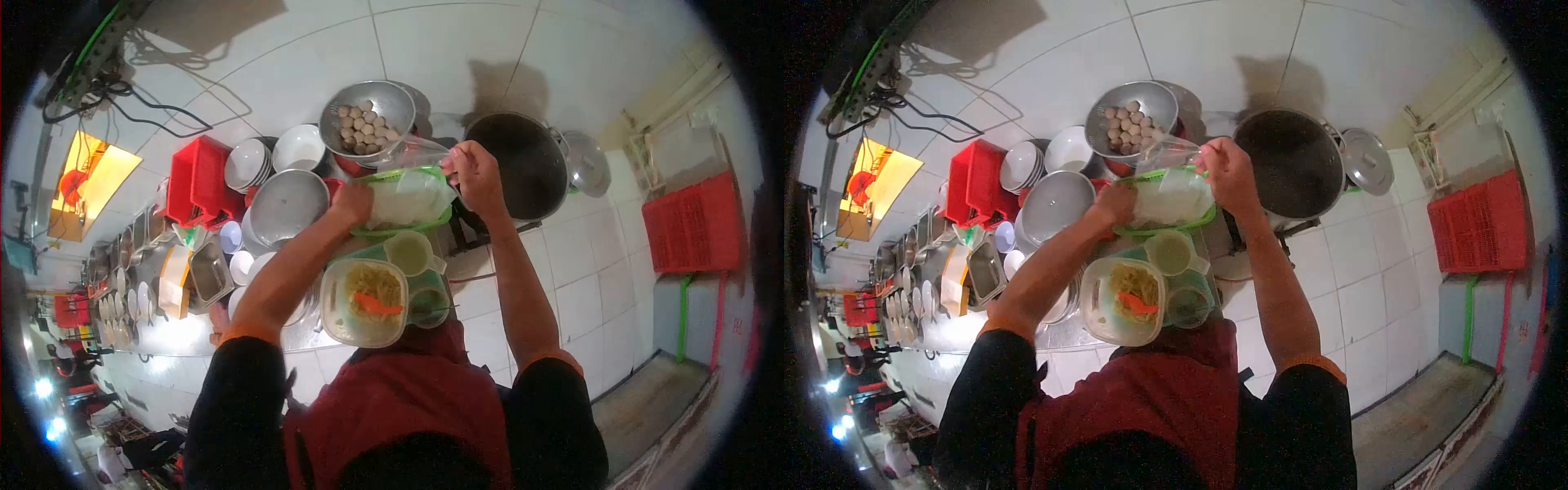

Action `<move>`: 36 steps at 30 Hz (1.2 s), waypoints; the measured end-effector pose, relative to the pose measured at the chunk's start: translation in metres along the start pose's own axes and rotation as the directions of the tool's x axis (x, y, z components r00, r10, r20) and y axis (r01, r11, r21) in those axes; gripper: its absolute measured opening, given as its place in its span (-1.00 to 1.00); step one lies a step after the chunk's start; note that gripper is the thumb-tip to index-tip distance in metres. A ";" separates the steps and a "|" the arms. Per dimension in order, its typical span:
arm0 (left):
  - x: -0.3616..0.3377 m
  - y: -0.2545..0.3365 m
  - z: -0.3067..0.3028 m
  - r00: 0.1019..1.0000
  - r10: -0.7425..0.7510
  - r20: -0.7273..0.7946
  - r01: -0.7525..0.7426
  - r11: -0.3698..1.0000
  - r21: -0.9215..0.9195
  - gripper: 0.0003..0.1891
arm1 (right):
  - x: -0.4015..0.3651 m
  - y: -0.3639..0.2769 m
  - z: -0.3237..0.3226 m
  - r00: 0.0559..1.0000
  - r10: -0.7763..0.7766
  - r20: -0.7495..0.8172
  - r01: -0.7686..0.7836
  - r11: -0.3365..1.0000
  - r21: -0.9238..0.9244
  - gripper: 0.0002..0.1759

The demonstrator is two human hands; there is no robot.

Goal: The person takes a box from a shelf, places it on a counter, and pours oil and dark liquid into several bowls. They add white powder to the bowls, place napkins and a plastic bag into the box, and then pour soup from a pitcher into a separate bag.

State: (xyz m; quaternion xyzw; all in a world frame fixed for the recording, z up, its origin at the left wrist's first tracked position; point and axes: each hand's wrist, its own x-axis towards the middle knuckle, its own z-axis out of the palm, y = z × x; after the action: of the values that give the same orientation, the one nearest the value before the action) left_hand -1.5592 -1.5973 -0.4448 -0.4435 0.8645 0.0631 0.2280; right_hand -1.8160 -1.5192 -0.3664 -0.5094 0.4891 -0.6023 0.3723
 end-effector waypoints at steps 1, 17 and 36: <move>-0.014 0.006 -0.008 0.946 -0.043 -0.322 0.019 0.997 -0.078 -0.50 | -0.002 -0.010 -0.001 0.999 0.006 0.050 -0.008 0.999 0.047 -0.72; -0.226 -0.014 -0.109 0.847 -0.317 -0.426 -0.495 -0.181 -0.850 -0.75 | -0.022 -0.160 0.058 0.841 -0.035 0.540 0.114 0.987 -0.113 -0.70; -0.286 0.019 -0.091 0.769 0.109 -0.630 -0.621 -0.104 -0.777 -0.79 | -0.146 -0.203 0.114 0.794 0.016 0.607 0.131 0.972 -0.197 -0.79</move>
State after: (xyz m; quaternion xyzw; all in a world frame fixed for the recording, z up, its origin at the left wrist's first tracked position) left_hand -1.4615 -1.4035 -0.2368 -0.2079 0.6808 0.6162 -0.3369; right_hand -1.6651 -1.3554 -0.2061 -0.7290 0.3947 -0.3587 0.4291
